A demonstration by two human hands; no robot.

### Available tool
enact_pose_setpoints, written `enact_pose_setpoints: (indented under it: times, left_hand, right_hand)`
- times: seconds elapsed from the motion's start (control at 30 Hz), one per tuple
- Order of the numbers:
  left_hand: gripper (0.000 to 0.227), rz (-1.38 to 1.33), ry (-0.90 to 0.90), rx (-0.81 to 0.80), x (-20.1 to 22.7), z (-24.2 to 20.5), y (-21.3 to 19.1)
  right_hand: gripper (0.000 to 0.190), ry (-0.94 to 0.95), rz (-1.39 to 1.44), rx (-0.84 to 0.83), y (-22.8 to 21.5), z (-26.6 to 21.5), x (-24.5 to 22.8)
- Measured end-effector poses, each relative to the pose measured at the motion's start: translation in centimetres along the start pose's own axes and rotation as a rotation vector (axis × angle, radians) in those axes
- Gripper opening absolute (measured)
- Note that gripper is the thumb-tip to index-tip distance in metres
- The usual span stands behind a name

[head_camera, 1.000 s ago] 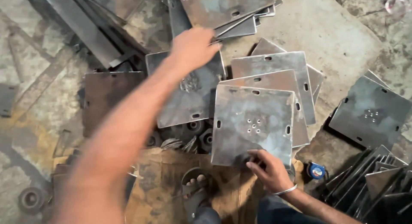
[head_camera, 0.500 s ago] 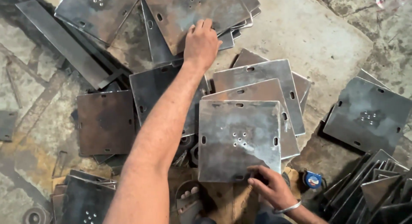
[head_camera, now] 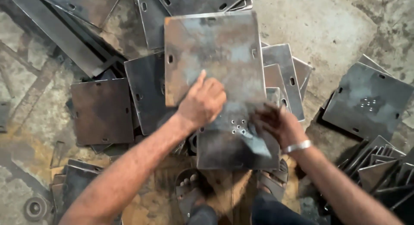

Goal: Inspecting and stacking square metal plates on a workshop floor.

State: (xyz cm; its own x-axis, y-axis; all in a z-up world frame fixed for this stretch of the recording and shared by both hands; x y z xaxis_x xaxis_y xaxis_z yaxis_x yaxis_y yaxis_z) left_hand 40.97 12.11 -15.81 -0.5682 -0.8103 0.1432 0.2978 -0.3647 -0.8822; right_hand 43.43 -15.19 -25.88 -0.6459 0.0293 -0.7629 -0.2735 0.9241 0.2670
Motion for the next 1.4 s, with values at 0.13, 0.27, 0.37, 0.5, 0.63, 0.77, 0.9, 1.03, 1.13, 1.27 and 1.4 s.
enact_pose_setpoints:
  times: [0.13,0.27,0.37,0.5,0.63,0.77,0.9,1.03,1.13,1.27,1.4]
  left_hand:
    - [0.018,-0.058,0.066,0.001,3.7,-2.2,-0.8]
    - [0.02,-0.145,0.042,-0.027,4.6,-3.3,-3.2]
    - [0.04,-0.265,-0.052,-0.005,5.3,-4.6,-6.7]
    - [0.051,-0.762,-0.741,0.213,3.8,-9.8,-6.5]
    - [0.034,-1.266,-1.282,0.111,10.7,-18.0,1.0]
    - [0.03,-1.155,-1.365,0.188,12.2,-16.9,0.8]
    - [0.03,-0.963,-1.363,0.215,11.8,-16.0,-0.1]
    - [0.033,-0.779,-1.22,0.175,9.8,-13.7,-0.1]
    - [0.036,-0.678,-1.187,0.125,9.5,-13.2,0.4]
    - [0.045,-0.615,-1.197,0.092,8.9,-13.3,0.6]
    - [0.059,-0.422,-1.006,-0.004,8.8,-13.1,-1.0]
  right_hand:
    - [0.058,0.036,0.125,-0.03,3.5,3.3,-5.8]
    - [0.052,-0.073,0.065,-0.008,4.6,1.2,-4.6]
    - [0.049,-0.113,0.054,0.071,3.4,-2.6,-2.8]
    - [0.042,-0.046,0.07,0.15,1.6,-7.9,-0.8]
    - [0.039,0.134,0.0,0.222,-5.1,-10.6,8.0]
    - [0.045,0.174,0.001,0.252,-3.6,-11.4,7.5]
    - [0.045,-0.017,-0.363,0.104,-4.6,-9.4,8.1]
    - [0.057,-0.017,-1.247,0.457,-2.4,-8.4,3.1]
    - [0.057,-0.192,-1.323,0.49,-2.4,-7.9,3.0]
    - [0.053,-0.234,-1.461,0.516,-1.9,-7.7,2.2]
    - [0.052,-0.574,-1.427,0.567,-1.3,-9.0,0.2]
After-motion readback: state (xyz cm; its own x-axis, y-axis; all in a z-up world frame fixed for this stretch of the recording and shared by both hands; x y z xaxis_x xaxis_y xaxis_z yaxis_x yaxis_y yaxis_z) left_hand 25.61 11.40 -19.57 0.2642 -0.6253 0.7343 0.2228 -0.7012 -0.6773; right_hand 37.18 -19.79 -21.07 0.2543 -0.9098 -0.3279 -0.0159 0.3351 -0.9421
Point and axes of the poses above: each hand's wrist, its own z-axis towards the middle knuckle, its own y-axis out of the palm, x = y × z, the point moved 4 cm from there along z, towards the middle knuckle, and after that the axes turned 7 degrees about -z, right-handed, at the moved point
